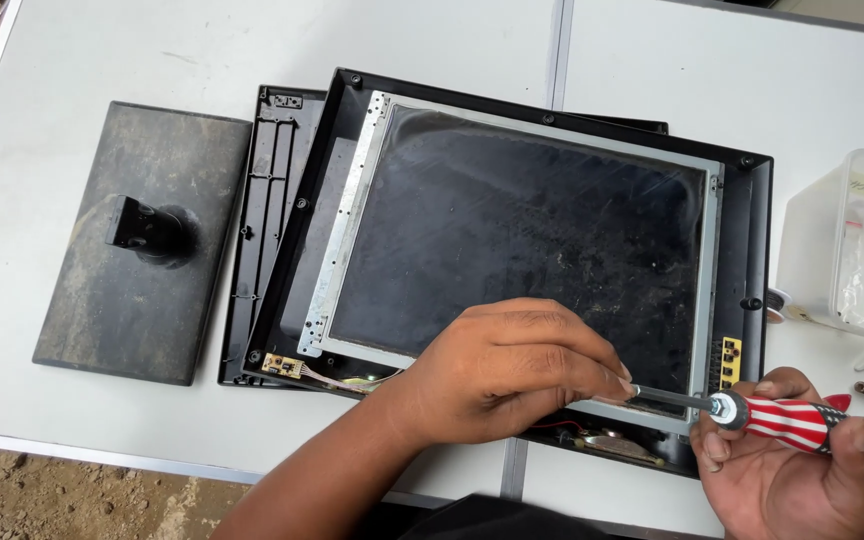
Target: Reassembling a computer monitor by fastening the internal metal frame to the plastic housing using a screwdriver and screws.
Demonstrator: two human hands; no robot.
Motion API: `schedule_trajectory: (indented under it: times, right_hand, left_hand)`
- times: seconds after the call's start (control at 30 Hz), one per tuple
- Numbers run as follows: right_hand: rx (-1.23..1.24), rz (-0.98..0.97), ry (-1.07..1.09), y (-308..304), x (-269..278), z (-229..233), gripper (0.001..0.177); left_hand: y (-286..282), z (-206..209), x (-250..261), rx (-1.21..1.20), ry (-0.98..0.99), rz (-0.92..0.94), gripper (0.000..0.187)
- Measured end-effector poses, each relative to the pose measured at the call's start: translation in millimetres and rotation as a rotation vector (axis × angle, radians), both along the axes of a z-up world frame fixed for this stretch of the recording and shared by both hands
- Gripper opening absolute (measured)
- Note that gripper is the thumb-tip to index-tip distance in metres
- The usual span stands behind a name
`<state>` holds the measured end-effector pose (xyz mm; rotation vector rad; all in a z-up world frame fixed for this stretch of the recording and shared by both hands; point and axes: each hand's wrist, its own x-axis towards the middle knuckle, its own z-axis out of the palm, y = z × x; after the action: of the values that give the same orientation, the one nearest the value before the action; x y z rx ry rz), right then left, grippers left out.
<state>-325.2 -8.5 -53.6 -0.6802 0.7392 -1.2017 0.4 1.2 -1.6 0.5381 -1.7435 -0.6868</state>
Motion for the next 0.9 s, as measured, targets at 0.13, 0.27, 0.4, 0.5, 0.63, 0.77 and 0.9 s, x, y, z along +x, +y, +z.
schedule_trajectory:
  times: [0.13,0.27,0.4,0.5,0.63,0.77,0.9]
  right_hand:
    - [-0.01,0.059,-0.027,4.5,1.3,5.9,0.051]
    - [-0.059,0.064,-0.023,5.3,7.0,16.3,0.046]
    - [-0.113,0.075,-0.083,9.7,7.3,16.4,0.047]
    - [-0.086,0.034,-0.034,13.5,11.1,19.7,0.047]
    - [-0.1,-0.11,-0.059,21.8,7.0,11.3,0.022]
    - [-0.028,-0.055,-0.029,21.1,0.9,11.7,0.043]
    - [-0.014,-0.092,-0.015,23.4,-5.8,16.4,0.041]
  left_hand:
    - [-1.6,0.5,-0.9,-0.003,0.014,0.013,0.027]
    - [-2.4,6.0,-0.8,-0.013,0.008,0.037,0.025]
    - [-2.4,8.1,-5.6,-0.058,-0.02,0.091,0.025]
    - [-3.2,8.8,-7.5,-0.046,-0.013,0.058,0.015]
    - [-4.5,11.2,-10.6,-0.037,-0.038,0.05,0.016]
    - [-7.3,10.0,-13.8,-0.035,-0.07,0.078,0.018]
    - [-7.1,9.5,-14.5,0.001,-0.15,0.173,0.037]
